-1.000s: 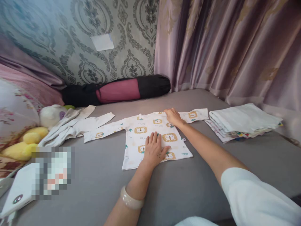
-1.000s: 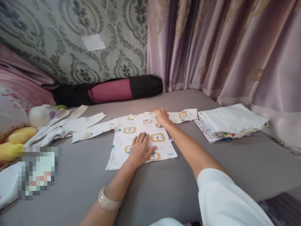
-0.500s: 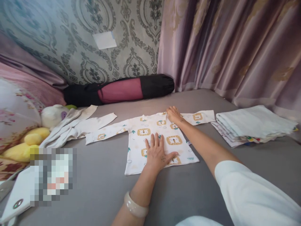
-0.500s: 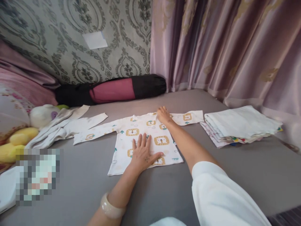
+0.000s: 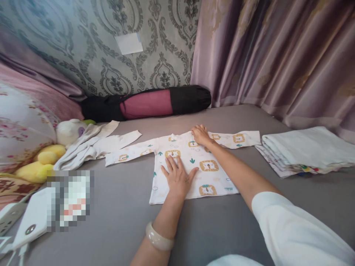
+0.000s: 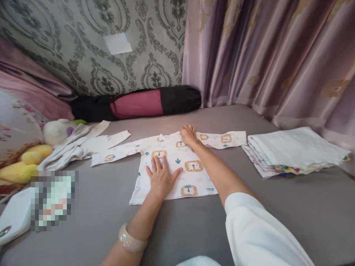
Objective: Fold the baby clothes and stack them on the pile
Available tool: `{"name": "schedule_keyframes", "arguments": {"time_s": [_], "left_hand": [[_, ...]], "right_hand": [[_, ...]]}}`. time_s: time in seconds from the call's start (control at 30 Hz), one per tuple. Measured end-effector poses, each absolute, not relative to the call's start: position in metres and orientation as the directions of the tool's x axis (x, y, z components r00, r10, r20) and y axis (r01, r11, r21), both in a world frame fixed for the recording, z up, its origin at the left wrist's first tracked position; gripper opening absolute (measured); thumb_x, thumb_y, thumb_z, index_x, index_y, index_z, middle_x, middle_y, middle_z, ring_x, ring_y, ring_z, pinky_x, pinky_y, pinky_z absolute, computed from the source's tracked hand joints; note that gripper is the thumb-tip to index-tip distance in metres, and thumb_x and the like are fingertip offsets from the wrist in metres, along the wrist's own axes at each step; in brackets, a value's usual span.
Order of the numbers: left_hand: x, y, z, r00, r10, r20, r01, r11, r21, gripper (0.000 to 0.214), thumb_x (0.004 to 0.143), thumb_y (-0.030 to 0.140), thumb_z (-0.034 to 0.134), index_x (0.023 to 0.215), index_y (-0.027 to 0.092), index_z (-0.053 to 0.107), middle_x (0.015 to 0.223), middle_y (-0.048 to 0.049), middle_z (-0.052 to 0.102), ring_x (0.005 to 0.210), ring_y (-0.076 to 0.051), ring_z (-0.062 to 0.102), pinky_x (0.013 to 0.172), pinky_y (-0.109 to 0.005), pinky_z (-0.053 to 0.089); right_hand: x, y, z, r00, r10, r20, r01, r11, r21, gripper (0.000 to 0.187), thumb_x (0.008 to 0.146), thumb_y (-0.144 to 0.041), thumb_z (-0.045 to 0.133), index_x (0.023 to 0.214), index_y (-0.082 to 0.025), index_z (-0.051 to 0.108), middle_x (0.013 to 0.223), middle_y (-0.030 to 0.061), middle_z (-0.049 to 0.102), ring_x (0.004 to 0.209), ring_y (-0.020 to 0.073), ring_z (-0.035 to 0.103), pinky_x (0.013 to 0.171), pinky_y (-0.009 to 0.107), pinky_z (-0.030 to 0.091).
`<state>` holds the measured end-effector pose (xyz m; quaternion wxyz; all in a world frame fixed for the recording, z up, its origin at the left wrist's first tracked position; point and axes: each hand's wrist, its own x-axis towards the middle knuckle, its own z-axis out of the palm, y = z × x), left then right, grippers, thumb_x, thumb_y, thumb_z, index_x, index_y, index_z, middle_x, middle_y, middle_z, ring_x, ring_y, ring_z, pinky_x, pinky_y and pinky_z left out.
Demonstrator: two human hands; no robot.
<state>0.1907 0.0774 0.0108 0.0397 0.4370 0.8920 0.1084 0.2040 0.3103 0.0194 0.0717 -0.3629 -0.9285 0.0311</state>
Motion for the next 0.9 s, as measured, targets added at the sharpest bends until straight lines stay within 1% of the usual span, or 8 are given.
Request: {"name": "schedule_keyframes", "arguments": {"time_s": [0.13,0.2,0.33,0.4,0.53,0.67,0.8,0.9], "left_hand": [[0.19,0.078,0.013,-0.621,0.784,0.0,0.761,0.603,0.239,0.098,0.082,0.076,0.036,0.149,0.005,0.028,0.155,-0.0301,0.019,0.145,-0.044,0.014,0.111,-0.067,0.015],[0.188,0.079,0.014,-0.623,0.782,-0.004,0.756,0.604,0.252,0.097,0.082,0.076,0.036,0.149,0.006,0.03,0.154,-0.0292,0.022,0.144,-0.043,0.017,0.11,-0.066,0.016],[0.18,0.078,0.017,-0.63,0.775,0.044,0.757,0.6,0.259,0.085,0.086,0.071,0.036,0.144,0.009,0.039,0.152,-0.0257,0.031,0.141,-0.04,0.028,0.11,-0.059,0.024],[0.173,0.078,0.016,-0.641,0.763,0.089,0.755,0.605,0.252,0.079,0.089,0.066,0.036,0.142,0.008,0.041,0.151,-0.0244,0.034,0.139,-0.038,0.032,0.11,-0.055,0.028],[0.158,0.076,0.01,-0.673,0.733,0.101,0.732,0.639,0.239,0.079,0.091,0.061,0.037,0.142,0.001,0.04,0.15,-0.0259,0.035,0.142,-0.038,0.028,0.114,-0.052,0.023],[0.148,0.076,0.005,-0.704,0.706,0.077,0.702,0.675,0.228,0.085,0.089,0.063,0.041,0.144,-0.002,0.036,0.152,-0.0284,0.029,0.144,-0.038,0.022,0.116,-0.05,0.02],[0.148,0.079,0.002,-0.721,0.69,0.065,0.686,0.698,0.205,0.091,0.088,0.066,0.039,0.146,-0.004,0.031,0.153,-0.029,0.026,0.145,-0.038,0.02,0.117,-0.05,0.019],[0.148,0.08,-0.001,-0.723,0.688,0.063,0.685,0.704,0.185,0.091,0.089,0.066,0.036,0.147,-0.003,0.03,0.153,-0.0288,0.024,0.145,-0.037,0.019,0.117,-0.051,0.017]], "right_hand": [[0.199,0.311,0.013,-0.658,0.748,0.089,0.733,0.663,-0.153,0.036,0.099,-0.023,0.033,0.121,-0.018,0.06,0.126,0.0141,0.055,0.116,0.0284,0.044,0.094,0.039,0.031],[0.194,0.307,0.016,-0.648,0.755,0.101,0.739,0.655,-0.155,0.036,0.098,-0.022,0.034,0.121,-0.019,0.061,0.126,0.014,0.055,0.117,0.0291,0.043,0.094,0.039,0.031],[0.177,0.286,0.026,-0.717,0.672,0.185,0.663,0.74,-0.118,0.038,0.099,-0.024,0.032,0.124,-0.02,0.06,0.126,0.0131,0.056,0.117,0.0282,0.043,0.093,0.039,0.03],[0.164,0.272,0.03,-0.772,0.61,0.178,0.598,0.792,-0.123,0.038,0.1,-0.026,0.031,0.125,-0.022,0.06,0.124,0.0118,0.057,0.115,0.0266,0.044,0.092,0.038,0.03],[0.138,0.254,0.031,-0.82,0.556,0.137,0.538,0.829,-0.151,0.034,0.098,-0.027,0.038,0.122,-0.024,0.062,0.119,0.0108,0.061,0.113,0.026,0.047,0.09,0.037,0.03],[0.123,0.253,0.025,-0.814,0.57,0.115,0.554,0.82,-0.141,0.029,0.096,-0.02,0.041,0.111,-0.019,0.066,0.112,0.0123,0.064,0.11,0.0255,0.05,0.091,0.037,0.03],[0.116,0.252,0.018,-0.78,0.592,0.202,0.576,0.806,-0.137,0.031,0.093,-0.01,0.038,0.113,-0.012,0.062,0.112,0.015,0.064,0.107,0.0246,0.053,0.09,0.036,0.031],[0.114,0.248,0.012,-0.742,0.622,0.25,0.608,0.782,-0.139,0.032,0.094,-0.008,0.034,0.112,-0.011,0.061,0.114,0.0167,0.062,0.106,0.0255,0.052,0.089,0.036,0.033]]}}
